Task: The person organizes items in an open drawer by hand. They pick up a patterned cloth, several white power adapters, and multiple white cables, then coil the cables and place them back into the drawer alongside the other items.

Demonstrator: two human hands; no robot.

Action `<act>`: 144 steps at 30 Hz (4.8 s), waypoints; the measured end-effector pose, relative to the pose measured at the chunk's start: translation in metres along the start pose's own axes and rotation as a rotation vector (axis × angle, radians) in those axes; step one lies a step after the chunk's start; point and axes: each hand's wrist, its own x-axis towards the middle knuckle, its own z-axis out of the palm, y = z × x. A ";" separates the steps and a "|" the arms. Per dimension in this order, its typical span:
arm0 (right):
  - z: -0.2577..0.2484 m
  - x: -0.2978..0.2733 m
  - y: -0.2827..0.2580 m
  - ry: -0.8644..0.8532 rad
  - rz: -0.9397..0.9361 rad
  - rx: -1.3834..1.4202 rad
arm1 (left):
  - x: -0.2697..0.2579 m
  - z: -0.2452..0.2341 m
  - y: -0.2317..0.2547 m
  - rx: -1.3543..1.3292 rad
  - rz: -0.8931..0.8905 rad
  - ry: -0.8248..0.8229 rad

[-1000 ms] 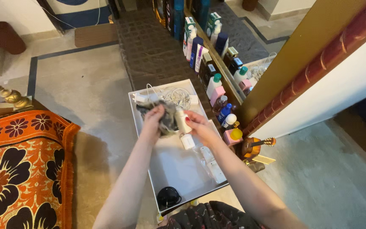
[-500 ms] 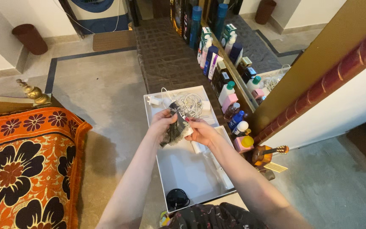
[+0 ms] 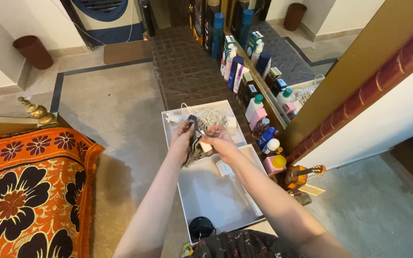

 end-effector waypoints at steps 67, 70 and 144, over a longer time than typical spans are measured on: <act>0.036 0.074 -0.026 -0.053 -0.130 0.384 | 0.021 -0.003 0.028 0.387 0.431 0.140; 0.033 0.075 -0.026 -0.094 -0.066 0.368 | 0.016 -0.003 0.028 0.595 0.406 0.261; -0.139 0.059 0.054 -0.037 -0.002 -0.357 | 0.003 -0.020 -0.056 1.661 0.068 0.495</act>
